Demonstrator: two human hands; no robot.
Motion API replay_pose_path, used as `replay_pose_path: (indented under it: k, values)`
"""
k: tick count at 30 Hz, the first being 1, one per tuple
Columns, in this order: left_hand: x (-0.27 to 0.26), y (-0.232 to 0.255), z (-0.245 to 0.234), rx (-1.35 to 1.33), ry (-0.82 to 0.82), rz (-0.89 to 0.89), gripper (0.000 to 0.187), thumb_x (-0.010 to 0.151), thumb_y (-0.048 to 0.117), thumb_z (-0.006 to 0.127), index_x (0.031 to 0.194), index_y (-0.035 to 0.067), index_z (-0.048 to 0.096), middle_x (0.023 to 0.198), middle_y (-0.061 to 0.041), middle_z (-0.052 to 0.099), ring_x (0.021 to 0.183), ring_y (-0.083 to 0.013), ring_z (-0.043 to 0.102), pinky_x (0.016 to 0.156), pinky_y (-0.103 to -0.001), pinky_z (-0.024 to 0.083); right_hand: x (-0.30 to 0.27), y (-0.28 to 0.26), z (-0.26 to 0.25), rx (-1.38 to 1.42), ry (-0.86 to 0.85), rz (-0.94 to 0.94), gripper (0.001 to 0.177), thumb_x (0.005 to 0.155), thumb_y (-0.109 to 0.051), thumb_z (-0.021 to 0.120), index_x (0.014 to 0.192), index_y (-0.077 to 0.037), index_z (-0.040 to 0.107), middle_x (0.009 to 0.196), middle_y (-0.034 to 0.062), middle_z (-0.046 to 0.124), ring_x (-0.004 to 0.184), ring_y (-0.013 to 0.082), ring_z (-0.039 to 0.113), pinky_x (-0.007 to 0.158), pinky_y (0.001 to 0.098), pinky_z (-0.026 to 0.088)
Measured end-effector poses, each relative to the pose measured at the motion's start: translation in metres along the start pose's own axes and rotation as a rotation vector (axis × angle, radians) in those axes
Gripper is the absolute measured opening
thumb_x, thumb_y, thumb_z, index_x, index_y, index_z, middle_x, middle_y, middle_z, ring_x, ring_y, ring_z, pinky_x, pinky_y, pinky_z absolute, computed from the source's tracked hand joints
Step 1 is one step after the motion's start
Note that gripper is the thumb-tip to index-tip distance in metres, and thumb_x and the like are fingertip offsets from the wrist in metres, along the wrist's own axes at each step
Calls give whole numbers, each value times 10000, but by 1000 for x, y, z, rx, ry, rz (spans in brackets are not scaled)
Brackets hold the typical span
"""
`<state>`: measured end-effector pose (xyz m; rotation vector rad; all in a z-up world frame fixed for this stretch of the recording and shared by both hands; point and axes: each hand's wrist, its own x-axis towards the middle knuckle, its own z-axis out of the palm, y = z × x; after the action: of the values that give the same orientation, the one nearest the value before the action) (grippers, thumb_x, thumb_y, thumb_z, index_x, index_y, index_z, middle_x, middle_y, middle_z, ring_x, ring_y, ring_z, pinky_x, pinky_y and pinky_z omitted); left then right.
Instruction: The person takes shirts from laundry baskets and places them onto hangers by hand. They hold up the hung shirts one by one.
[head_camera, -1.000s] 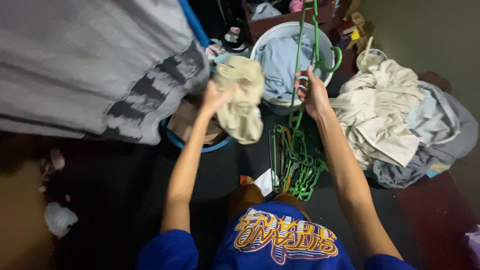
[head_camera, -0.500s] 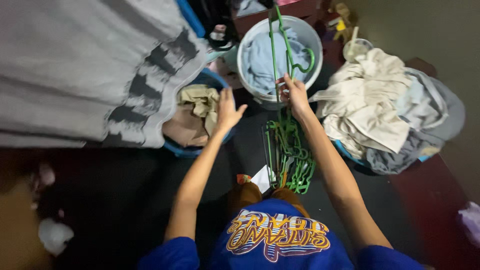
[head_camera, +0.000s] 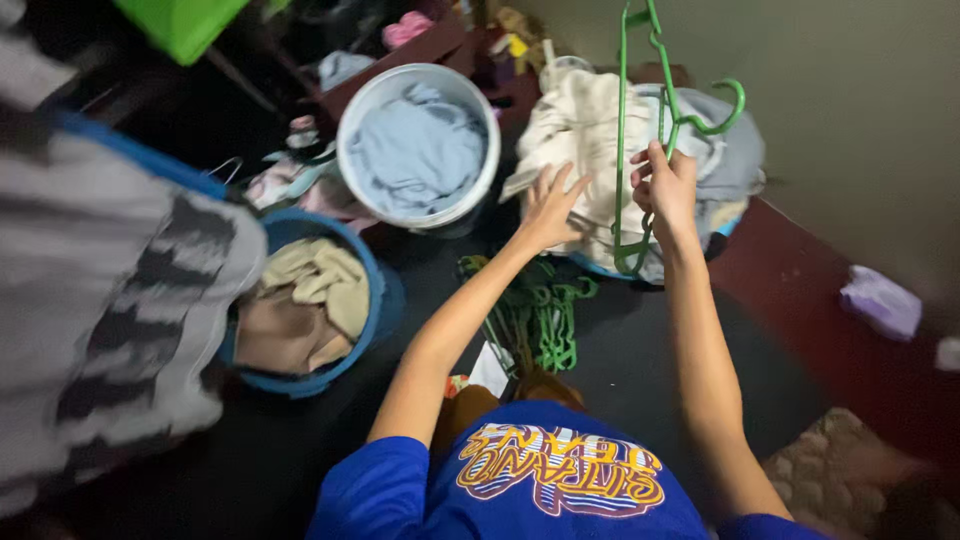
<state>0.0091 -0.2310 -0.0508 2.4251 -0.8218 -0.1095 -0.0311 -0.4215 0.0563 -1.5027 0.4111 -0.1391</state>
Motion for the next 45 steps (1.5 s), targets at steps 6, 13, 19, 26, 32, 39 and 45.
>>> replay_pose_path:
  k: [6, 13, 19, 26, 32, 39, 45]
  values:
    - [19, 17, 27, 98, -112, -11, 692, 818, 246, 781, 1447, 314, 502, 1565, -147, 361, 1493, -549, 35, 1064, -830, 163, -10, 14, -59, 74, 106, -15, 351, 1101, -331, 513, 962, -31, 633, 658, 13, 552, 455, 67, 444, 395, 229, 304]
    - [54, -26, -1, -442, 204, -284, 457, 952, 155, 544, 1404, 143, 609, 1104, -235, 718, 1102, -406, 692, 1003, -454, 516, -18, 11, -61, 81, 188, -53, 292, 1080, -310, 547, 927, -75, 625, 663, -16, 556, 463, 60, 455, 397, 230, 299]
    - [49, -48, -51, -623, 575, -34, 339, 1004, 99, 512, 1321, 30, 612, 1214, -212, 711, 1150, -301, 679, 948, -398, 522, 2, 38, -39, 11, 184, -198, 82, 998, -129, 616, 930, -84, 611, 718, -3, 588, 545, 62, 505, 460, 239, 366]
    - [21, -58, -52, -1082, 507, -70, 306, 1079, 23, 440, 1312, -21, 634, 1212, -77, 681, 1144, -134, 581, 1002, -288, 465, 7, 62, -13, 16, 220, -98, 250, 884, -73, 737, 917, -105, 491, 740, 21, 623, 560, 92, 542, 475, 257, 399]
    - [25, -69, -59, -1386, 586, -119, 333, 1090, 74, 448, 1378, -8, 593, 1275, -67, 658, 1126, -152, 581, 957, -287, 468, 18, 89, -18, 10, 217, -134, 274, 865, -68, 756, 937, -93, 493, 777, 32, 631, 640, 111, 604, 548, 263, 462]
    - [18, -66, -123, -1647, 647, -142, 339, 1112, 188, 438, 1383, 37, 575, 1318, -97, 656, 1184, -195, 630, 1015, -359, 534, 25, 105, 1, -160, 184, -240, 338, 803, -50, 799, 927, -74, 486, 817, 12, 613, 732, 123, 600, 642, 283, 486]
    - [-6, -70, -158, -1620, 719, -115, 322, 1121, 229, 480, 1354, 34, 586, 1302, -113, 649, 1164, -222, 633, 992, -392, 540, 29, 111, 11, -243, 214, -254, 383, 712, -30, 807, 936, -58, 498, 830, 24, 631, 775, 132, 648, 705, 298, 524]
